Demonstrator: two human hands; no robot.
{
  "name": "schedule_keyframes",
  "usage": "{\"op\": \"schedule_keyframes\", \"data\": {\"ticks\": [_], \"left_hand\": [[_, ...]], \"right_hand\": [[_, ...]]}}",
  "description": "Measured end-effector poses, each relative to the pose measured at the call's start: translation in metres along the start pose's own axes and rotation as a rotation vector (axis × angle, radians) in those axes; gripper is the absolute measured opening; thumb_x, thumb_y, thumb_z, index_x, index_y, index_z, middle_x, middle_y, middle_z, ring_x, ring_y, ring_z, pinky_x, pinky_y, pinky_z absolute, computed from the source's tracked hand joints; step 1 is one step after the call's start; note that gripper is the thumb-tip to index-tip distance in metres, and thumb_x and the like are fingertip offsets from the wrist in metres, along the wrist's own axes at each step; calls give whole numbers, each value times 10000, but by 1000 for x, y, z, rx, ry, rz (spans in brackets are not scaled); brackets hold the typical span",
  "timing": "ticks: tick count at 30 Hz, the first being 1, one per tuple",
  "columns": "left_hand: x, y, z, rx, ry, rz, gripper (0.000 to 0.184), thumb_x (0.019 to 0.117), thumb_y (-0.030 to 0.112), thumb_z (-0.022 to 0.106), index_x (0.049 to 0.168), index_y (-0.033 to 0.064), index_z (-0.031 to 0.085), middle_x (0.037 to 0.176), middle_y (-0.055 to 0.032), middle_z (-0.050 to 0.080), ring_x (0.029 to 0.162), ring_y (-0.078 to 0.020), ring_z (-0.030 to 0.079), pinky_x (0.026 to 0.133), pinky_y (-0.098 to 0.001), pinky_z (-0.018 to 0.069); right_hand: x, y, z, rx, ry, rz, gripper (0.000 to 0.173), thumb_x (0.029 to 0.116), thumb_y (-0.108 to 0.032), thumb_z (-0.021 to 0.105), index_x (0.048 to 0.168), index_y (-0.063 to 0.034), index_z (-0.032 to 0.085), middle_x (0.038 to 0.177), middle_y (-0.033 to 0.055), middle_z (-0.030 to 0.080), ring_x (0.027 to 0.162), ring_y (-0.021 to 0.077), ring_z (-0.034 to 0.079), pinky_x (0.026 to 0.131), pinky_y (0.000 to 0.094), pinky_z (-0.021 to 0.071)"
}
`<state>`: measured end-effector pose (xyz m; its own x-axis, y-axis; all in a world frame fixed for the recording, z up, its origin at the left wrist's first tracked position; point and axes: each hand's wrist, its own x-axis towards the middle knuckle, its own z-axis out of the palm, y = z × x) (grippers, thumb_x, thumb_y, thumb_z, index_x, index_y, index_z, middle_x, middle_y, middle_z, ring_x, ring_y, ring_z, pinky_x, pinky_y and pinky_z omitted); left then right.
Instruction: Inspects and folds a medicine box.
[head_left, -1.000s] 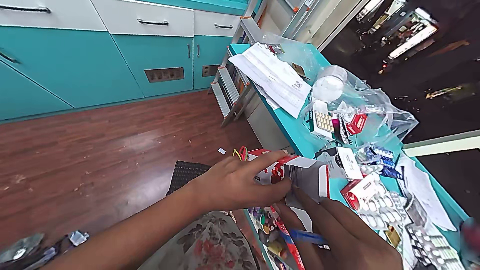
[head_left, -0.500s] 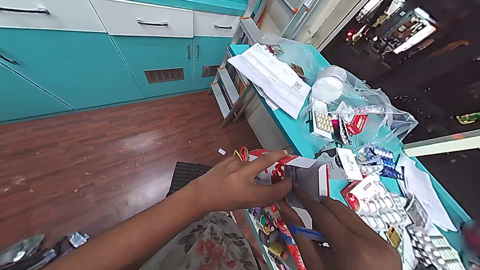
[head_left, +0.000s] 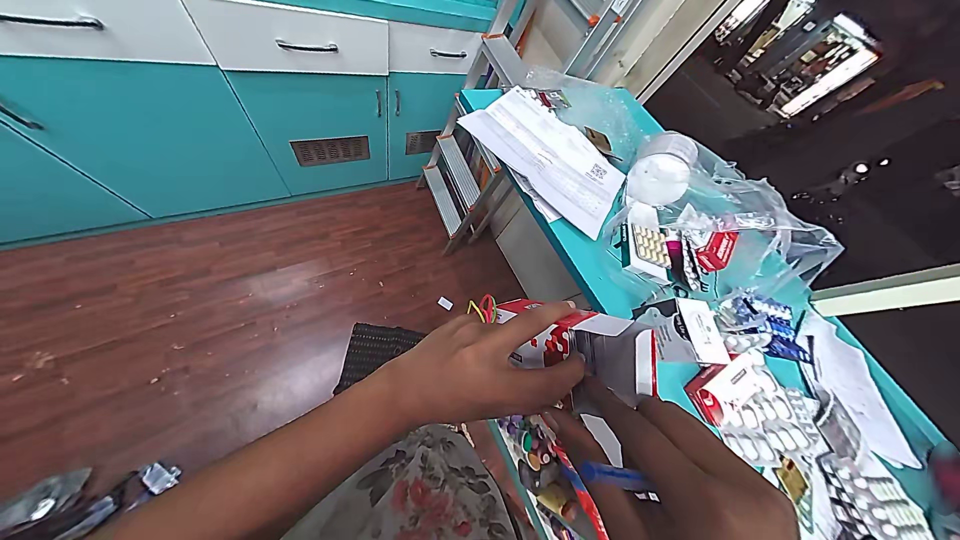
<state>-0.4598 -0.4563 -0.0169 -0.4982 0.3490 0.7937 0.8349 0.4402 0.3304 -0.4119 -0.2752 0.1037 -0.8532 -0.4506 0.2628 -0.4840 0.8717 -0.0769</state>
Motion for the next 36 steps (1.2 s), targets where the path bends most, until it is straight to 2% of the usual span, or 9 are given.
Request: {"op": "schedule_keyframes", "data": {"ticks": [8,12,16,21,30,36], "left_hand": [[2,1,-2,7,-10,-38,268,1062,321,541,1242,174,676,1364,-199,601,635,-153,588,508,-253,444],[2,3,-5,-1,-33,-76,253,1034,290,589,1233,173,691,1372,-199,595,605,-152,585,487,-257,452],[2,3,-7,17,-52,-86,259,1041,311,572,1224,163,680,1369,-200,592,595,-154,576,486,-260,449],[2,1,-8,24,-52,-77,230,1045,262,561,1220,158,668,1376,-195,585,580,-143,562,471,-251,432],[3,2,-7,58,-52,-84,211,1031,259,584,1192,159,678,1355,-183,606,582,-145,579,479,-254,456],[0,5,-7,88,-37,-113,211,1026,258,587,1190,164,681,1352,-176,607,584,-144,589,478,-250,466]], "right_hand": [[1,0,2,9,4,-16,407,932,-428,704,988,-41,817,624,48,587,559,152,520,483,256,368],[3,-1,4,4,1,-28,401,933,-424,703,995,-44,816,627,50,588,557,157,521,479,262,372],[6,0,4,15,-20,-23,389,945,-409,689,1013,-46,814,643,55,601,560,166,535,476,269,382],[7,1,4,7,-23,-16,357,929,-371,705,1031,-45,812,672,68,642,580,171,568,490,276,408],[8,4,5,22,-28,-5,367,922,-372,715,1040,-38,810,667,65,639,568,163,562,479,267,404],[8,7,4,92,-34,3,382,938,-345,713,1106,-10,787,710,94,673,573,169,563,489,267,417]]}}
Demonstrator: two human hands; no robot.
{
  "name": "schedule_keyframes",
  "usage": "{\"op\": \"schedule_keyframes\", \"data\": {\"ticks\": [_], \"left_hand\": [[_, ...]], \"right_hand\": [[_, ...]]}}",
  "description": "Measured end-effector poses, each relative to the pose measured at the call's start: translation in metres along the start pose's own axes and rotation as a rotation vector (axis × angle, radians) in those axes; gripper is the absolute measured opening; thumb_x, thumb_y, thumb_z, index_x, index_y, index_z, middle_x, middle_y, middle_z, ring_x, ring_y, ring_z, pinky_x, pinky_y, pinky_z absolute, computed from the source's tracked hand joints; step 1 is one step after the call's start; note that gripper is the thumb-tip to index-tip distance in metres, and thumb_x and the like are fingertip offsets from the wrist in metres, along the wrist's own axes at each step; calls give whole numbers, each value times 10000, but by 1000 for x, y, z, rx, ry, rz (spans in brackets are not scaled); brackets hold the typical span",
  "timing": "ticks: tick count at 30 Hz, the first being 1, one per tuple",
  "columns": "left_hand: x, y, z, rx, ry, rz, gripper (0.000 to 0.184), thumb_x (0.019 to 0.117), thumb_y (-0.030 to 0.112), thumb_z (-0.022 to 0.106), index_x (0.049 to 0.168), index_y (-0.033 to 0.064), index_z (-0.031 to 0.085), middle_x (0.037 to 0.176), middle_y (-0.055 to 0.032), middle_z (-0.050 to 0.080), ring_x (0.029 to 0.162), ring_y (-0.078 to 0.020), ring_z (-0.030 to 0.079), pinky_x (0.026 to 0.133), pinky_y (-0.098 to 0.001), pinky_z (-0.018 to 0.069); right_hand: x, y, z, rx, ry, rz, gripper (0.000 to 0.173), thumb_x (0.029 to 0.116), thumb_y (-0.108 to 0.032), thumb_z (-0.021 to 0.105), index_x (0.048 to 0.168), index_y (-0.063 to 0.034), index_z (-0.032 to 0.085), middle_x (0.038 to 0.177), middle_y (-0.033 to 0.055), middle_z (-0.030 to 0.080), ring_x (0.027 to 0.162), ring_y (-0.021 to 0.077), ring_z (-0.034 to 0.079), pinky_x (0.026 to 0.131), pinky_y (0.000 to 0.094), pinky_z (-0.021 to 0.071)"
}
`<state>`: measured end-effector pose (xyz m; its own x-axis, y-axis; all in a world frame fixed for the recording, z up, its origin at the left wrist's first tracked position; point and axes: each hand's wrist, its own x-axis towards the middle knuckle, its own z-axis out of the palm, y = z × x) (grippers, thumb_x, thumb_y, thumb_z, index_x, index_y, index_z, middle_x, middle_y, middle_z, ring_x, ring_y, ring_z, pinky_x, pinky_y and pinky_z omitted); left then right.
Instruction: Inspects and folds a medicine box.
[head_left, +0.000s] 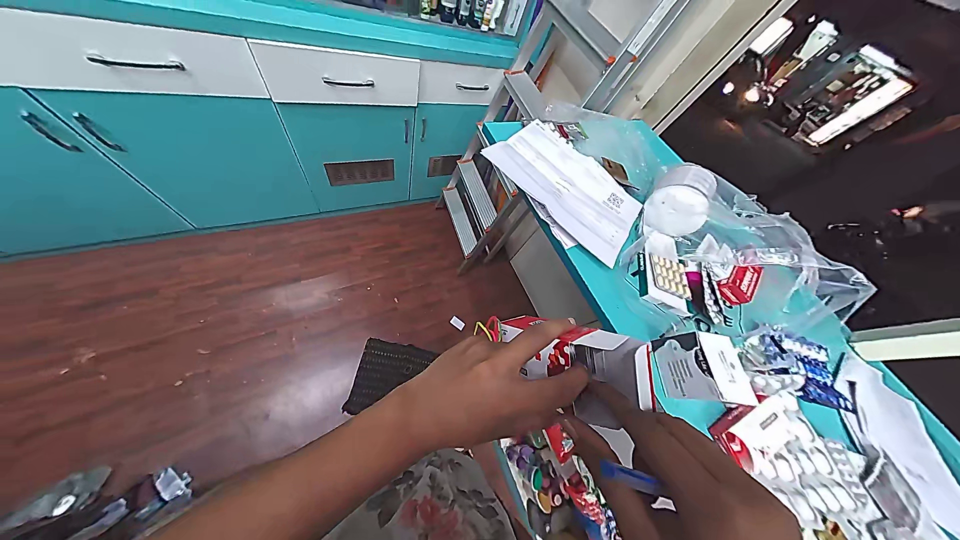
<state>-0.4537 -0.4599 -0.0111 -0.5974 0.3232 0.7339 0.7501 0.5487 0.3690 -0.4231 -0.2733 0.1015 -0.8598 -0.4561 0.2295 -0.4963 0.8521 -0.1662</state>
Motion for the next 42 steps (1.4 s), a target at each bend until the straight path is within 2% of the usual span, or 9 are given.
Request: {"op": "schedule_keyframes", "data": {"ticks": [6,10,16,22,31,38,42], "left_hand": [[-9,3,-6,26,-41,-44,244,1008,282,608,1212,169,681,1367,-191,596,602,-157,614,481,-264,481],[-15,7,-8,21,-48,-77,253,975,274,645,1196,161,698,1353,-201,604,596,-163,626,471,-271,489],[-24,13,-10,17,-41,-111,232,993,265,623,1190,159,686,1339,-203,613,627,-173,650,475,-273,490],[-28,15,-14,12,-47,-141,246,962,251,660,1184,151,690,1348,-215,613,613,-188,651,472,-292,498],[-32,18,-15,33,-60,-165,228,998,254,619,1193,156,683,1351,-201,612,608,-178,642,469,-290,488],[-32,14,-15,32,-51,-162,263,968,269,653,1202,153,691,1351,-214,609,605,-185,641,472,-296,493],[-32,13,-14,39,-65,-164,272,980,286,645,1218,160,680,1361,-208,601,611,-182,641,474,-291,493]], "right_hand": [[0,0,2,57,-8,-18,416,927,-321,733,1156,25,760,688,116,678,522,169,544,482,274,423],[-1,-1,2,193,-11,-69,388,966,-292,705,1151,46,750,658,118,659,502,149,517,480,256,420],[-1,-3,5,260,-34,-116,388,978,-288,694,1166,48,741,655,106,660,503,133,512,492,241,427],[-2,-3,8,260,-79,-121,397,963,-302,711,1160,41,747,617,91,640,471,130,488,456,256,403],[-2,-1,11,287,-117,-125,394,972,-290,701,1186,38,735,596,88,641,434,131,492,431,271,411],[0,-1,13,270,-124,-108,427,976,-310,695,1191,57,727,526,61,569,402,121,419,407,274,354],[0,-1,14,238,-136,-97,449,965,-302,702,1212,72,710,515,64,564,390,129,420,398,285,359]]}}
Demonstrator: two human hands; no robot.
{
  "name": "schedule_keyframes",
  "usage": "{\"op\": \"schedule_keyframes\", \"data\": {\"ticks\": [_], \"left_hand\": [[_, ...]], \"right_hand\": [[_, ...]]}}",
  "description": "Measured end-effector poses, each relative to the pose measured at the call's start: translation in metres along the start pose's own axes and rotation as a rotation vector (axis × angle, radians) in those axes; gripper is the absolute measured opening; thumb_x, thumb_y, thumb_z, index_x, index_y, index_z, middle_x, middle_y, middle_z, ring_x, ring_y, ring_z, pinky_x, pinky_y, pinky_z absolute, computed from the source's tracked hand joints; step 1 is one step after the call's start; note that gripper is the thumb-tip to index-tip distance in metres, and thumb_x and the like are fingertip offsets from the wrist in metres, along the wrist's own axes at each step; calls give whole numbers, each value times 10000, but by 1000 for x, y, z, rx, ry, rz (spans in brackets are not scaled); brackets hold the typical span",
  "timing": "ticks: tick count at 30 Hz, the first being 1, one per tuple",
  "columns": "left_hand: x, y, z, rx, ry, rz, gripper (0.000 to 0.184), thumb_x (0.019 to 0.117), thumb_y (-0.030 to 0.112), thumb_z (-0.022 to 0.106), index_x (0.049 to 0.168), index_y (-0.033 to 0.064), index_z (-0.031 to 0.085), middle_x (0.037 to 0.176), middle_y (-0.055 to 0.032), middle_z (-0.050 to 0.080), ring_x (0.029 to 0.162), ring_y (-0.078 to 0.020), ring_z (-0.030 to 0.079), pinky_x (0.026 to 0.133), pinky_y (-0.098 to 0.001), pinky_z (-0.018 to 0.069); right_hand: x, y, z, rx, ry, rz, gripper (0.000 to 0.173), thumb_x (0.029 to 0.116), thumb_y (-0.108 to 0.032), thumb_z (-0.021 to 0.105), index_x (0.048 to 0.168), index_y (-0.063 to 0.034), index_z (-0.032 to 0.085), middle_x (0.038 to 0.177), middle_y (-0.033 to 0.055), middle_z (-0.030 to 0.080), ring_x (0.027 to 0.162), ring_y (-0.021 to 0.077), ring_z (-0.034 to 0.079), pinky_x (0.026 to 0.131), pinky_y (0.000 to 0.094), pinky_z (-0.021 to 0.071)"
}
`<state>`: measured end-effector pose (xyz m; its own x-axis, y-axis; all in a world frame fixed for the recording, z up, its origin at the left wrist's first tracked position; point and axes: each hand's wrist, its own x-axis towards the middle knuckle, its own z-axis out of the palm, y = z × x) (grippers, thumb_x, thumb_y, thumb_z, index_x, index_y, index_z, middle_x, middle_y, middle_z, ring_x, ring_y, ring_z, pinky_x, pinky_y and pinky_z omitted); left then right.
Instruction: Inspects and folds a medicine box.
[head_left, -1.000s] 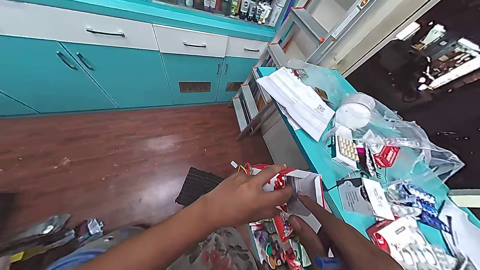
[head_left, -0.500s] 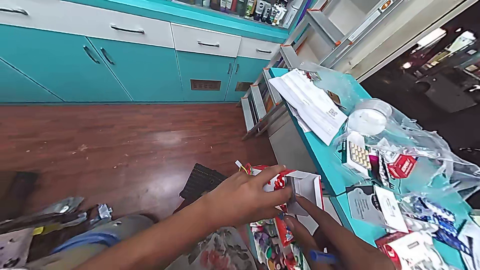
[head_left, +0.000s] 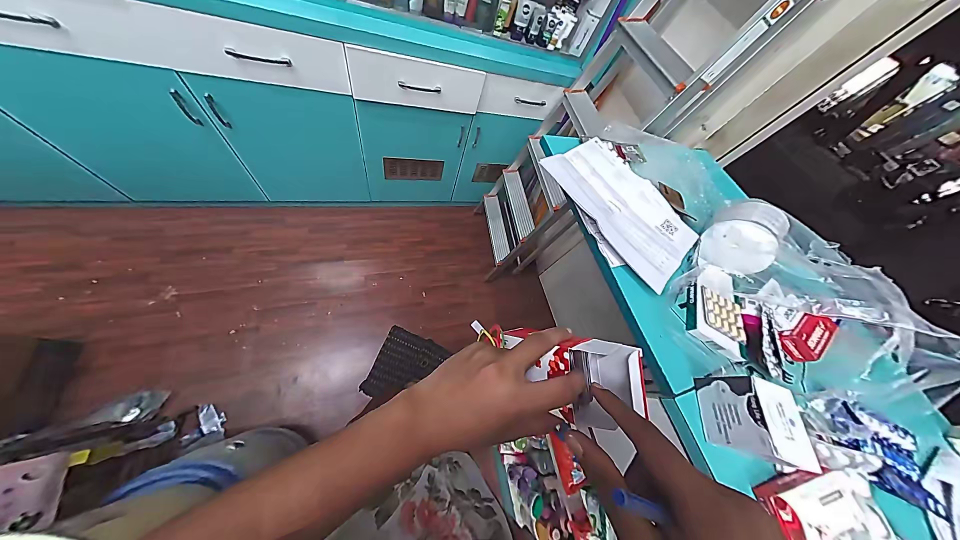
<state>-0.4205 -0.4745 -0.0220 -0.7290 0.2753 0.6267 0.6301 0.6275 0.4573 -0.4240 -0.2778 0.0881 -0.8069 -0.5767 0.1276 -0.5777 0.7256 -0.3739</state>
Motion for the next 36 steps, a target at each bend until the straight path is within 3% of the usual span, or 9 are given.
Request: {"op": "schedule_keyframes", "data": {"ticks": [36], "left_hand": [[-4,-2,-8,-29,-10,10,290,999,318,618,1229,152,680,1369,-213,598,618,-182,640,477,-293,489]], "right_hand": [[0,-9,7,-76,-64,59,542,970,-381,675,1265,74,682,503,46,555,376,159,426,393,331,367]]}}
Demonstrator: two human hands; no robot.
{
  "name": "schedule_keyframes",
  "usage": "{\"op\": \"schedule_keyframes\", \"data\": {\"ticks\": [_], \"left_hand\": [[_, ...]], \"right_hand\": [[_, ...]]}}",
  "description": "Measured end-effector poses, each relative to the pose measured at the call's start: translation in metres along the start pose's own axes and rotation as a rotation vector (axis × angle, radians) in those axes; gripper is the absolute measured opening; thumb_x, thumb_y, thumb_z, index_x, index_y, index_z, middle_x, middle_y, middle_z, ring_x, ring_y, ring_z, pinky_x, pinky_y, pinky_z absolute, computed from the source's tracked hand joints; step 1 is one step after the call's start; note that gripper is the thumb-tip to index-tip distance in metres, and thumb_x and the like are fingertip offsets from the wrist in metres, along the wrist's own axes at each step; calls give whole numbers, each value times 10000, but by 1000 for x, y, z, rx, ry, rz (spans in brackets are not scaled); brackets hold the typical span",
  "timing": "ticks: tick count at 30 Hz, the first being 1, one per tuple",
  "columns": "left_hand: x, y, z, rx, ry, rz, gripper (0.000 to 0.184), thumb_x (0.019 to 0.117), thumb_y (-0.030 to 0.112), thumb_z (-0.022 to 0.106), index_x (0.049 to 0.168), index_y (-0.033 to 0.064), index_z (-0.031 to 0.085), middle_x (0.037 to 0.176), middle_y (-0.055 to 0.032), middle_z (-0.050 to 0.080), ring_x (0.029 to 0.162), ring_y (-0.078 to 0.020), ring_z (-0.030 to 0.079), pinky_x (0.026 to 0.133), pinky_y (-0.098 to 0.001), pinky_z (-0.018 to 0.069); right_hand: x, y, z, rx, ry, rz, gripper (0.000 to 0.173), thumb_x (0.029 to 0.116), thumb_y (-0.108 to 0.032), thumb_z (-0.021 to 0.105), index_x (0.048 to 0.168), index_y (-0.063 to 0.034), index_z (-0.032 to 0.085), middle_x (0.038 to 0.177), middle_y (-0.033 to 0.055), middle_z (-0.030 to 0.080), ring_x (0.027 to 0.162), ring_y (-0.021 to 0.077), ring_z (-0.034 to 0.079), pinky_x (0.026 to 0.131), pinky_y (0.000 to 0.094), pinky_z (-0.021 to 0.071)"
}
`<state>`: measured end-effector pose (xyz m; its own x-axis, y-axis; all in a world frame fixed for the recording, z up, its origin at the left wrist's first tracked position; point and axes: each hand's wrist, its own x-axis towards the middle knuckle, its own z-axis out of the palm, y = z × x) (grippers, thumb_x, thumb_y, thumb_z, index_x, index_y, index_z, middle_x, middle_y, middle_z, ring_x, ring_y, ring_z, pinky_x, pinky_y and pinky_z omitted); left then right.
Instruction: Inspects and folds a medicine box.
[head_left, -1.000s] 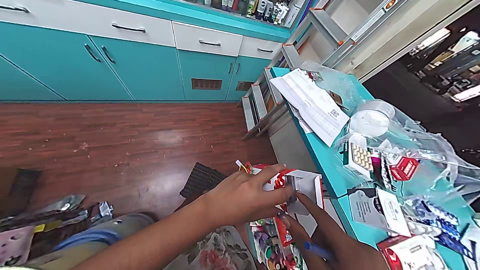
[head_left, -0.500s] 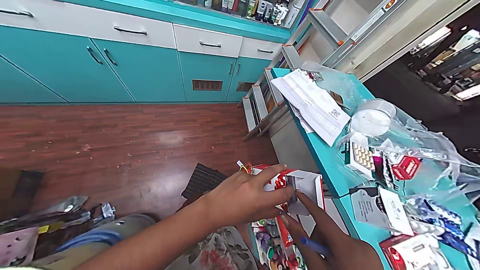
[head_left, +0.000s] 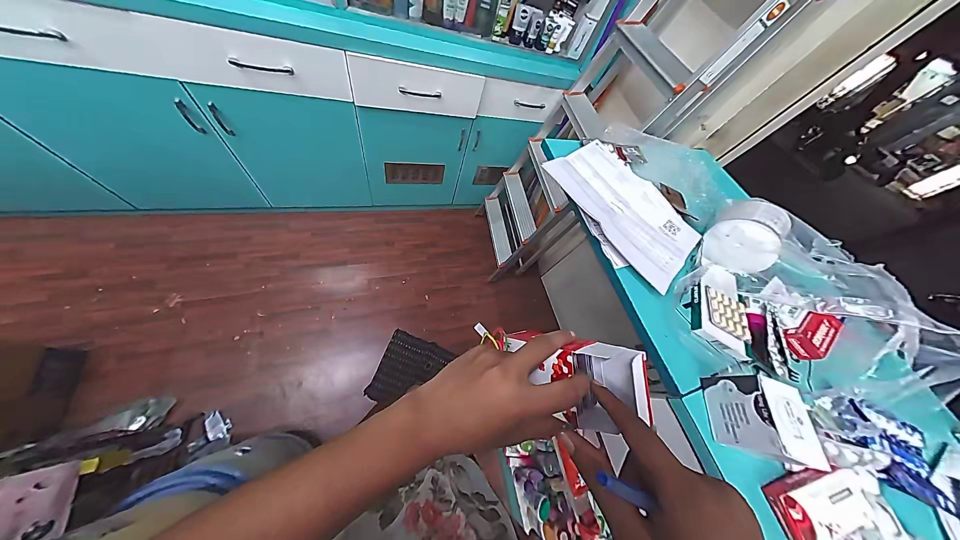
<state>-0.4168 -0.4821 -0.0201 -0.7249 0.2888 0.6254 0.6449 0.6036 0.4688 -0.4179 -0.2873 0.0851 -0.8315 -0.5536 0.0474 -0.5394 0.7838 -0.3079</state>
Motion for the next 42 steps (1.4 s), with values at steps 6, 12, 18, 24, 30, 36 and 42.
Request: {"op": "schedule_keyframes", "data": {"ticks": [6,12,18,24,30,36,42], "left_hand": [[-1,-1,-2,5,-3,2,290,988,315,635,1222,152,685,1370,-208,599,606,-181,637,476,-294,492],[-4,-2,-4,10,4,-2,282,983,301,635,1215,149,688,1367,-210,602,618,-189,645,480,-300,498],[-7,-3,-5,12,16,7,275,981,298,634,1204,144,683,1357,-211,606,617,-186,642,475,-294,492],[-9,-3,-7,16,11,0,288,984,311,635,1214,144,680,1360,-211,602,612,-182,640,474,-290,491],[-11,-2,-7,16,2,-5,304,986,325,640,1231,148,673,1369,-215,595,641,-191,656,483,-290,500],[-14,-5,-6,3,42,6,296,991,321,637,1225,143,672,1373,-216,593,632,-178,642,505,-285,503],[-18,-8,-3,2,91,14,278,994,292,637,1236,160,671,1375,-202,590,613,-145,596,504,-251,474]], "right_hand": [[1,-2,2,-11,-15,10,551,971,-389,670,1280,67,677,500,45,552,380,164,440,397,342,379],[2,-5,3,-24,-38,15,562,971,-396,663,1288,67,672,503,46,556,381,175,448,399,356,385],[3,-8,5,-31,-44,18,578,966,-403,666,1300,69,663,508,49,567,385,188,471,403,372,402],[2,-11,6,-44,-53,20,590,963,-415,667,1307,65,660,507,45,564,383,190,469,402,380,401],[1,-12,6,-53,-52,16,574,966,-406,660,1298,62,668,500,44,559,382,191,467,402,381,399],[0,-14,4,-36,-60,14,582,965,-415,662,1305,58,665,505,46,570,382,194,472,406,388,406],[-1,-15,5,-4,-70,6,566,967,-391,669,1317,54,658,517,59,586,383,192,480,398,378,408]]}}
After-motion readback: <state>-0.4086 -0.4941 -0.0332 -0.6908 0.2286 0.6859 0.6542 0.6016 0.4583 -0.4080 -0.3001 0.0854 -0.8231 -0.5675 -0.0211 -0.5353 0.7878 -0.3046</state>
